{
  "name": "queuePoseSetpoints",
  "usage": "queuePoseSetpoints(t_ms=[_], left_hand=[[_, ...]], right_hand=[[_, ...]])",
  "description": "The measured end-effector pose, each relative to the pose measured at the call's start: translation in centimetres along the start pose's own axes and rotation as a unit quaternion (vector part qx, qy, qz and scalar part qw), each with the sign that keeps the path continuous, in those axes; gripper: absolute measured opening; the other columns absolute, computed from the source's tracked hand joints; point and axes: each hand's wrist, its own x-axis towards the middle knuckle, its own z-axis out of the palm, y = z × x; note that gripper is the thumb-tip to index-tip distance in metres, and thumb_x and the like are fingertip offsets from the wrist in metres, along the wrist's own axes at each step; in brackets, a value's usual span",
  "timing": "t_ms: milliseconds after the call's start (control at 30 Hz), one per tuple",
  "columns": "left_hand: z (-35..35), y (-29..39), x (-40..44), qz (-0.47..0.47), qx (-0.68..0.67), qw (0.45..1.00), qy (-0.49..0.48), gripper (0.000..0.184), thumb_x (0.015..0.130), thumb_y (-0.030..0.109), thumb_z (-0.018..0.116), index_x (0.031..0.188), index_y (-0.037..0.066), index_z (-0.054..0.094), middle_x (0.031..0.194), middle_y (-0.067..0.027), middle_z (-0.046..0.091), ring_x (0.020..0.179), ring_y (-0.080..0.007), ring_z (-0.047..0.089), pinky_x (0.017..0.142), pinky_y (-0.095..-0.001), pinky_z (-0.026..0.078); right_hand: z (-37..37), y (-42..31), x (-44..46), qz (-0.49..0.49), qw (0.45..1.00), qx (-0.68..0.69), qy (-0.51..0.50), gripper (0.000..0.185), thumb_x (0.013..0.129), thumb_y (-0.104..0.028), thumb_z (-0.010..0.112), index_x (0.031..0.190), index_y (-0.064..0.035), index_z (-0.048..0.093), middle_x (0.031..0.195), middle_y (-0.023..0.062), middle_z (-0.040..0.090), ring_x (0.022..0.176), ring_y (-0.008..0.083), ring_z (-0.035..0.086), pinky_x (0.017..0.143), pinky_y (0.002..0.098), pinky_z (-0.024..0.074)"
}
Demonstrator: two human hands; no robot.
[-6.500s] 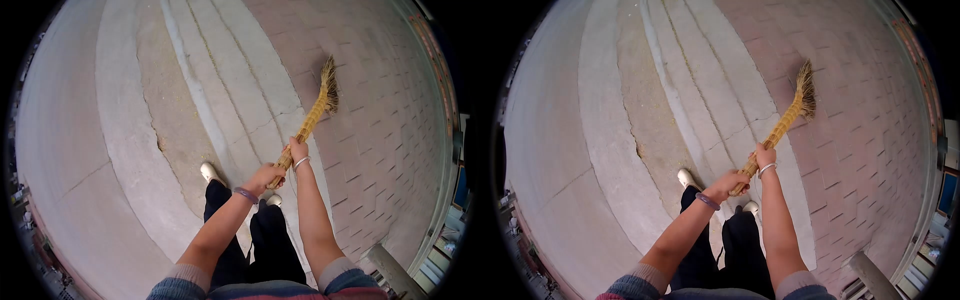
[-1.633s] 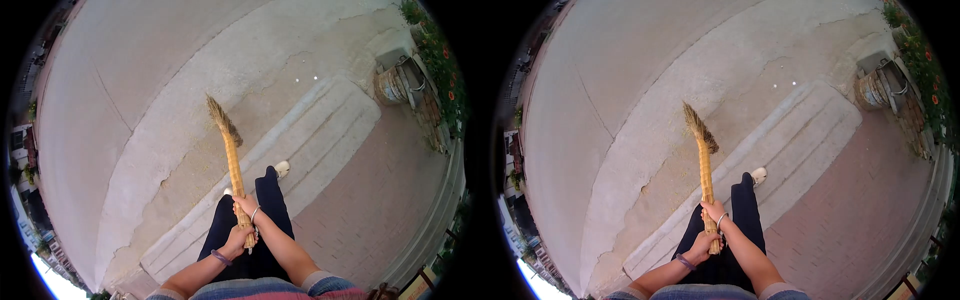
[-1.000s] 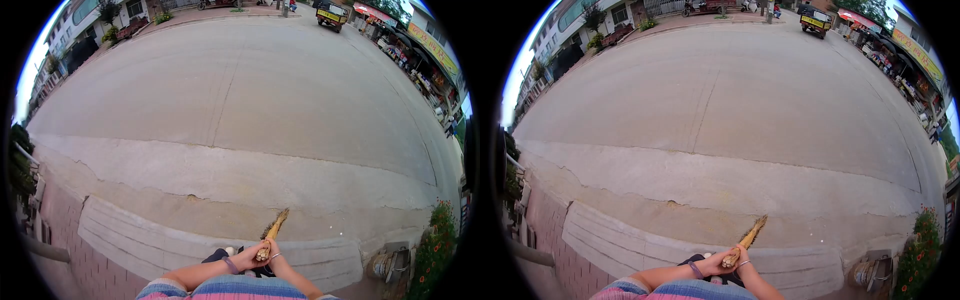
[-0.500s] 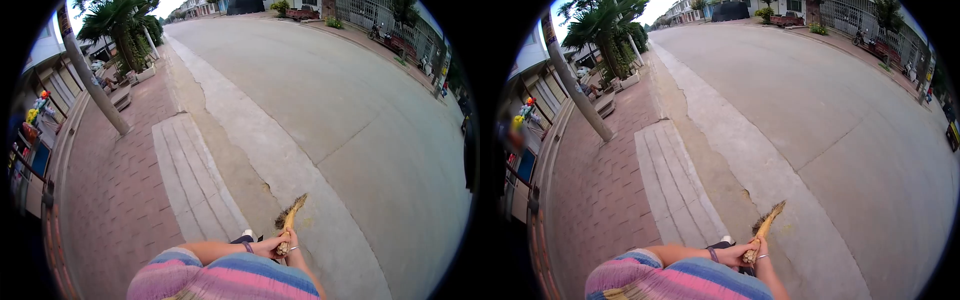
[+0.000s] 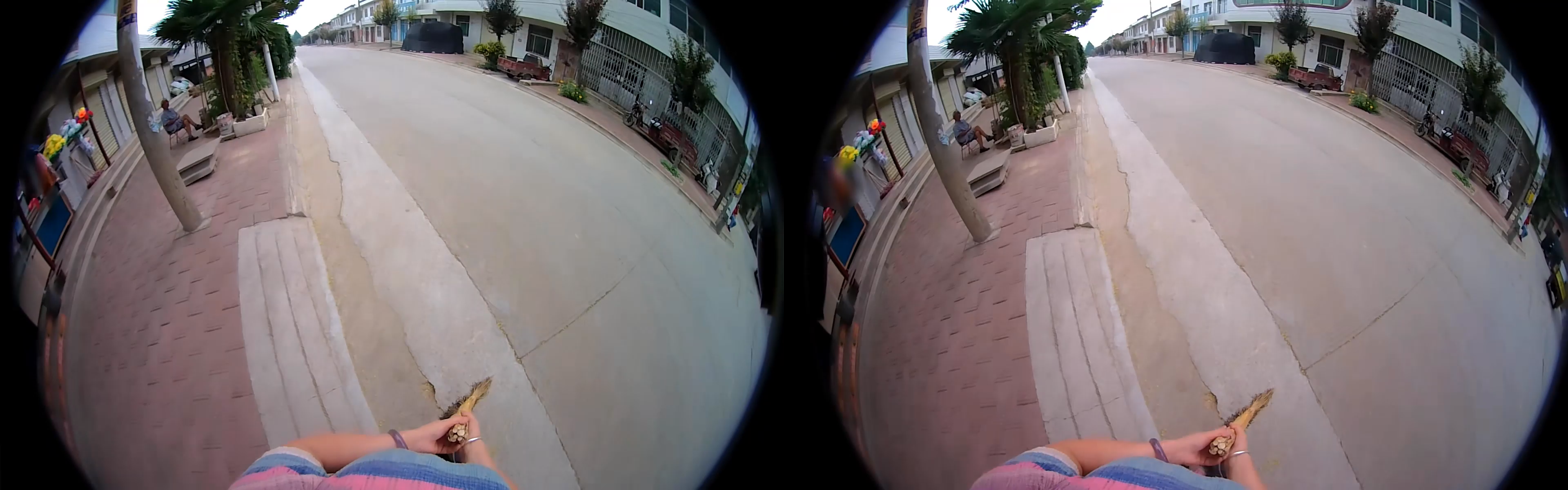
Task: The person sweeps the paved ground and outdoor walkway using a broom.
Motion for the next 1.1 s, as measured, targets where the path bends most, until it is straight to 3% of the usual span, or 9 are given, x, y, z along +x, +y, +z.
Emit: queuePoseSetpoints(t_ms=[133,233,267,333,467,700,733,867,1100], left_hand=[[2.1,7.6,3.3,0.016,0.028,0.999,0.01,0.029,0.083,0.036,0.061,0.095,0.011,0.054,0.082,0.0017,0.057,0.072,-0.0092,0.057,0.06,-0.0225,0.051],[1.8,15.5,8.3,0.049,0.007,0.999,-0.008,0.027,0.083,0.035,0.06,0.095,0.012,0.054,0.083,0.0011,0.057,0.072,-0.0093,0.057,0.06,-0.0221,0.051],[2.4,18.5,9.8,0.067,-0.003,0.998,0.015,0.026,0.084,0.034,0.059,0.095,0.012,0.054,0.082,0.0003,0.057,0.071,-0.0105,0.057,0.06,-0.0219,0.05],[3.5,23.6,12.0,0.097,-0.035,0.995,-0.003,0.025,0.085,0.032,0.058,0.096,0.01,0.054,0.083,-0.0016,0.057,0.069,-0.013,0.057,0.06,-0.0231,0.051],[6.9,32.8,11.5,0.143,-0.052,0.987,0.048,0.027,0.085,0.031,0.057,0.1,0.009,0.053,0.083,-0.0029,0.057,0.069,-0.0152,0.057,0.059,-0.0249,0.05],[4.9,47.5,12.8,0.231,-0.13,0.964,-0.009,0.029,0.085,0.029,0.057,0.107,0.011,0.049,0.087,-0.0043,0.058,0.075,-0.0166,0.057,0.064,-0.0283,0.048],[4.3,50.2,12.8,0.232,-0.135,0.963,-0.026,0.026,0.085,0.026,0.058,0.106,0.013,0.05,0.09,-0.0026,0.057,0.078,-0.0163,0.056,0.069,-0.03,0.049],[1.2,62.2,14.9,0.222,-0.08,0.971,-0.028,0.023,0.085,0.029,0.059,0.101,0.015,0.051,0.086,0.0001,0.058,0.077,-0.0128,0.056,0.068,-0.0288,0.05],[3.1,81.0,15.5,0.189,-0.038,0.981,-0.035,0.025,0.086,0.032,0.056,0.102,0.014,0.052,0.085,-0.0027,0.06,0.075,-0.0162,0.06,0.061,-0.0277,0.05]], right_hand=[[3.1,-7.1,5.5,0.062,0.994,0.039,-0.077,0.024,0.078,-0.032,0.052,0.074,-0.0082,0.054,0.068,0.0083,0.059,0.061,0.025,0.057,0.059,0.0371,0.0501],[8.1,-13.7,10.9,0.065,0.996,-0.039,-0.051,0.025,0.078,-0.032,0.052,0.074,-0.0076,0.055,0.067,0.0084,0.058,0.06,0.0252,0.057,0.059,0.037,0.0502],[9.4,-15.7,13.7,0.042,0.997,-0.063,0.001,0.027,0.078,-0.033,0.052,0.076,-0.0063,0.055,0.07,0.0099,0.059,0.062,0.0268,0.058,0.06,0.0377,0.0508],[12.7,-20.3,17.6,0.057,0.995,-0.078,-0.032,0.027,0.078,-0.033,0.052,0.079,-0.0057,0.054,0.072,0.0109,0.059,0.063,0.0277,0.058,0.061,0.0388,0.051],[20.1,-26.1,22.9,0.111,0.99,-0.065,-0.048,0.025,0.08,-0.03,0.052,0.081,-0.0054,0.052,0.072,0.0104,0.057,0.064,0.0273,0.056,0.064,0.0396,0.0507],[33.5,-33.0,34.1,0.157,0.984,-0.041,-0.07,0.018,0.079,-0.022,0.055,0.08,-0.0066,0.047,0.066,0.0081,0.054,0.058,0.0208,0.054,0.054,0.0335,0.0492],[35.5,-33.8,35.7,0.149,0.985,-0.043,-0.078,0.018,0.079,-0.022,0.055,0.08,-0.0066,0.047,0.066,0.0081,0.054,0.058,0.0206,0.054,0.054,0.0333,0.0492],[42.3,-37.3,42.6,0.166,0.981,-0.047,-0.093,0.019,0.079,-0.024,0.054,0.078,-0.0058,0.048,0.066,0.0082,0.055,0.058,0.0219,0.054,0.055,0.0342,0.049],[54.3,-46.9,53.5,0.154,0.984,-0.036,-0.088,0.024,0.079,-0.03,0.054,0.072,-0.0078,0.049,0.063,0.0057,0.054,0.055,0.0212,0.054,0.053,0.0333,0.048]])
